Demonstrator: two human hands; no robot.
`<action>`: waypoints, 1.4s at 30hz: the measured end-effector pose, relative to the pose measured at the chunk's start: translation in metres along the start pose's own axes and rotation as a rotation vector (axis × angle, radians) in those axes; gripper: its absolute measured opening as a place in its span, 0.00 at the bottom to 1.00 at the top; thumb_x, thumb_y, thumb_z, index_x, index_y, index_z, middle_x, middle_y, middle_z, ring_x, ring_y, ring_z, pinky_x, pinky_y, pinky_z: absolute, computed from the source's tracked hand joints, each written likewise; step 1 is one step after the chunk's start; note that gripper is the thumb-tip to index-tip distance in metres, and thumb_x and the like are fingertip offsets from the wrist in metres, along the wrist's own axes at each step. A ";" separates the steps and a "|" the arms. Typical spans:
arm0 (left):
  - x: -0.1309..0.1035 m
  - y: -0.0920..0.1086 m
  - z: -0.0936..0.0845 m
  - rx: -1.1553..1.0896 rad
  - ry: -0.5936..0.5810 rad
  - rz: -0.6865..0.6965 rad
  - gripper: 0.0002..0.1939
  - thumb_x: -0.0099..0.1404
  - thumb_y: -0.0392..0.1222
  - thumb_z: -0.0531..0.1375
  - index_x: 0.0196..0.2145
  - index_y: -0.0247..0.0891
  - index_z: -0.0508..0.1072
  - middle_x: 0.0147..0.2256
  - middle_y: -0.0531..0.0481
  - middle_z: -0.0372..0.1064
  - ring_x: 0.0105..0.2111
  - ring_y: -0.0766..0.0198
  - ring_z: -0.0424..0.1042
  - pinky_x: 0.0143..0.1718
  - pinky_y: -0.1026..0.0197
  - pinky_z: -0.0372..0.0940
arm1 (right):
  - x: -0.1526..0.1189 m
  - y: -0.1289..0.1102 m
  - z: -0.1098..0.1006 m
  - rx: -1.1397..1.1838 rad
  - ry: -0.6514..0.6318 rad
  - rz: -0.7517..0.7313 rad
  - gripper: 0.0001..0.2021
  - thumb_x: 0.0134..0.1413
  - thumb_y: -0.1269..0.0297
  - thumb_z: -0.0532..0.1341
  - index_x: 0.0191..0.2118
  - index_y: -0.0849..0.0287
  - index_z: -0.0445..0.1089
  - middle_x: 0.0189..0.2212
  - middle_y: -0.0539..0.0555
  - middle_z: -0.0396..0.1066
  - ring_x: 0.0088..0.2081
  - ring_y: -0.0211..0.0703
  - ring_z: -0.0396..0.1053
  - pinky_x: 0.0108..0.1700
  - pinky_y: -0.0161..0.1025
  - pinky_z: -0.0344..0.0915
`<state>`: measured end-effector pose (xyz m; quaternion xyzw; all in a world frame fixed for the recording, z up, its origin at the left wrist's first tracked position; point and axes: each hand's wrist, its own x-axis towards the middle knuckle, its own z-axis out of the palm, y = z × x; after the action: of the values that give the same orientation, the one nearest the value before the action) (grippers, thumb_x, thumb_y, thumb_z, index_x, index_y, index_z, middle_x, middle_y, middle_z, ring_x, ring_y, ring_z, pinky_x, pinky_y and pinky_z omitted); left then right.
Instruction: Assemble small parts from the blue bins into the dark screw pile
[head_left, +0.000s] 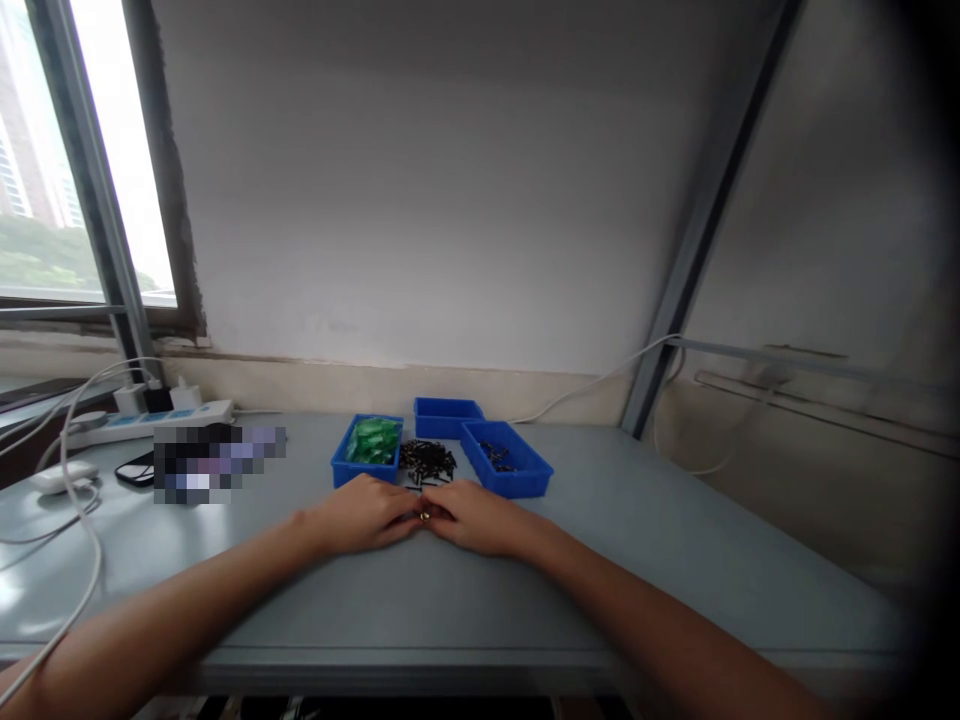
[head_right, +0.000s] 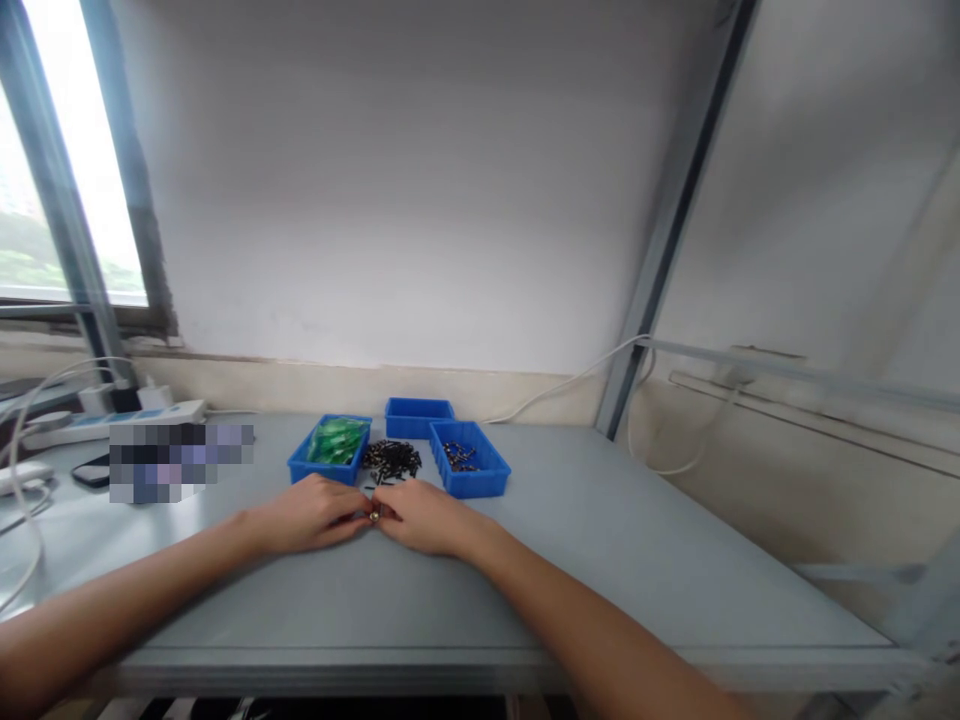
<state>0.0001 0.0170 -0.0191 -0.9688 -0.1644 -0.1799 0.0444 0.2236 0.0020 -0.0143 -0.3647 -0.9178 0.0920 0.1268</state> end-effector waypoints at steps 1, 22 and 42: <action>0.000 0.000 0.000 0.000 -0.002 -0.005 0.12 0.76 0.41 0.51 0.38 0.37 0.72 0.31 0.48 0.75 0.29 0.60 0.74 0.29 0.62 0.65 | 0.000 0.001 0.000 0.001 -0.003 0.002 0.04 0.62 0.68 0.60 0.35 0.60 0.69 0.31 0.54 0.74 0.33 0.42 0.69 0.33 0.36 0.58; 0.001 0.005 -0.002 0.040 -0.076 -0.080 0.08 0.74 0.43 0.56 0.40 0.37 0.71 0.33 0.48 0.76 0.32 0.58 0.76 0.31 0.62 0.66 | 0.000 -0.002 -0.001 -0.096 -0.016 0.005 0.04 0.61 0.67 0.61 0.35 0.61 0.71 0.33 0.55 0.76 0.33 0.44 0.70 0.34 0.37 0.59; 0.002 0.002 -0.001 0.072 -0.092 -0.099 0.07 0.72 0.41 0.56 0.37 0.38 0.71 0.31 0.48 0.75 0.30 0.59 0.74 0.29 0.62 0.63 | -0.001 -0.004 -0.005 -0.064 -0.003 0.008 0.04 0.61 0.68 0.61 0.34 0.60 0.71 0.32 0.54 0.75 0.33 0.43 0.69 0.33 0.36 0.59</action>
<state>0.0020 0.0155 -0.0179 -0.9645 -0.2203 -0.1312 0.0628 0.2232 -0.0016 -0.0081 -0.3722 -0.9190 0.0639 0.1134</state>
